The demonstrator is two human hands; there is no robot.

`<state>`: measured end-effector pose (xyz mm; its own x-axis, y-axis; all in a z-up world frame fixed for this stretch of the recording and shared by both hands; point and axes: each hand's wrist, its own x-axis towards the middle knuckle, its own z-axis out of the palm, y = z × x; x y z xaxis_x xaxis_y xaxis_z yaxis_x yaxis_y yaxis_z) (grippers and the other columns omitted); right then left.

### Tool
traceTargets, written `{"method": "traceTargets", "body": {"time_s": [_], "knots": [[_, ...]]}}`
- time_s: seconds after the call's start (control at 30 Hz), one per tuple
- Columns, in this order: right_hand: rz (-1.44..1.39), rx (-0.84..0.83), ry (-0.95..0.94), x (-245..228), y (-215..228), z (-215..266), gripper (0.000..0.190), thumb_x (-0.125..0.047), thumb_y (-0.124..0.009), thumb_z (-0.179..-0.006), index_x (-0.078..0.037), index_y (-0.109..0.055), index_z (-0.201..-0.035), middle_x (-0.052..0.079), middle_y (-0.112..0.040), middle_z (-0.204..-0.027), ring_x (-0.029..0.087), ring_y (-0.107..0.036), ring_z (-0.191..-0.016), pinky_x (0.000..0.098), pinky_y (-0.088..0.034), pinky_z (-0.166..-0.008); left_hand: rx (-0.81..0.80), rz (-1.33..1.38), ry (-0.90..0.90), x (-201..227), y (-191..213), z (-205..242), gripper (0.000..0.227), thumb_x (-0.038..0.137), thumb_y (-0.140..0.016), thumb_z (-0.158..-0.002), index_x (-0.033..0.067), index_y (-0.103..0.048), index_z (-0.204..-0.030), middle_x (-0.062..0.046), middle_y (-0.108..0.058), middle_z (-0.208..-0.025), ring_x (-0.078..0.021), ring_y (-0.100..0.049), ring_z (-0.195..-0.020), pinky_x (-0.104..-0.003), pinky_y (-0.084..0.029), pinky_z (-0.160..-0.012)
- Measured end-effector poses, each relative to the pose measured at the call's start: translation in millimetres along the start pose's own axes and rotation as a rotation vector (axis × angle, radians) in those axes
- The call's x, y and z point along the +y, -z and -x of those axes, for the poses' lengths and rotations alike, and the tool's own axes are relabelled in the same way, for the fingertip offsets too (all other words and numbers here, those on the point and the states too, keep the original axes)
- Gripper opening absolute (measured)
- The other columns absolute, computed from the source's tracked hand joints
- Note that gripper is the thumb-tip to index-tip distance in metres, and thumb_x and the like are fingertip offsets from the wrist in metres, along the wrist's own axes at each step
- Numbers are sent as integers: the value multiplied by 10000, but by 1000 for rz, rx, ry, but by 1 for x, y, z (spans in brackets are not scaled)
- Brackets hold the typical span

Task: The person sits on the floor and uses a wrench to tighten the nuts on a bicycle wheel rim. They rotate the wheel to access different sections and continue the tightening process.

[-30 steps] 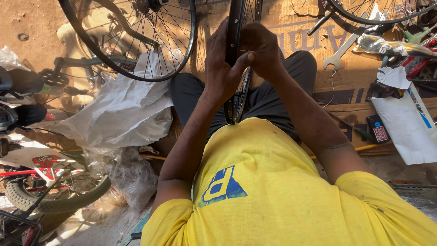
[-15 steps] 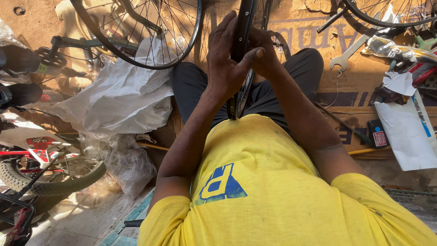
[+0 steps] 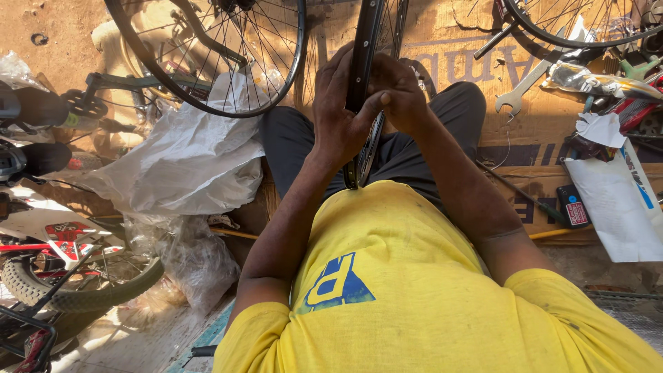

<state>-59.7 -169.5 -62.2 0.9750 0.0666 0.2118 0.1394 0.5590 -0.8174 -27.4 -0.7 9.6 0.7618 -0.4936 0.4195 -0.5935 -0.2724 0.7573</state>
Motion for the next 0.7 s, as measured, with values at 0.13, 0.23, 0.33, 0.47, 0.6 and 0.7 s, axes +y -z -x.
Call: {"method": "traceTargets", "body": {"time_s": [0.13,0.23,0.33,0.47,0.6,0.7], "knots": [[310,38,237,5,-18,4,586,-432,-715,-1011,-23,-536,-1390,78,-637,-1355,166,-624,-1307,346,-526,-1157,-15,2,10,7,8,8,742,452,-751,-1013,66,-437,-1564,-162,-549,-1486,-326,-542,-1418,-460,-511,-1172],[460,181,263,11,-23,5,363,-299,-698,-1095,-18,-585,-1295,76,-676,-1272,146,-684,-1151,317,-583,-1006,-11,-19,6,6,9,0,701,440,-754,-1010,64,-464,-1526,-163,-577,-1407,-317,-583,-1329,-450,-536,-1100],[519,180,208,15,-30,8,263,-209,-683,-1098,8,-630,-1236,100,-697,-1247,139,-706,-1068,296,-608,-891,-34,-7,90,-3,8,-15,681,456,-754,-1018,53,-485,-1497,-115,-637,-1219,-247,-668,-1115,-405,-589,-936],[470,330,423,8,-39,10,214,-139,-700,-1094,38,-633,-1195,155,-640,-1313,191,-680,-1163,338,-606,-972,-56,97,90,-9,0,-22,654,431,-767,-1031,61,-499,-1497,-83,-655,-1121,-190,-695,-984,-366,-597,-833],[983,429,691,0,-45,15,166,-98,-726,-1076,25,-625,-1125,191,-651,-1292,255,-690,-1165,373,-621,-986,-54,181,105,-3,-2,-4,678,394,-783,-1010,61,-479,-1516,-77,-660,-1126,-158,-690,-929,-321,-592,-769],[990,413,605,-2,-34,16,181,-117,-740,-1066,27,-638,-1108,192,-672,-1255,237,-696,-1130,318,-639,-911,-16,191,54,4,0,10,652,368,-790,-1033,89,-472,-1529,-75,-643,-1241,-160,-694,-972,-296,-604,-793]]}}
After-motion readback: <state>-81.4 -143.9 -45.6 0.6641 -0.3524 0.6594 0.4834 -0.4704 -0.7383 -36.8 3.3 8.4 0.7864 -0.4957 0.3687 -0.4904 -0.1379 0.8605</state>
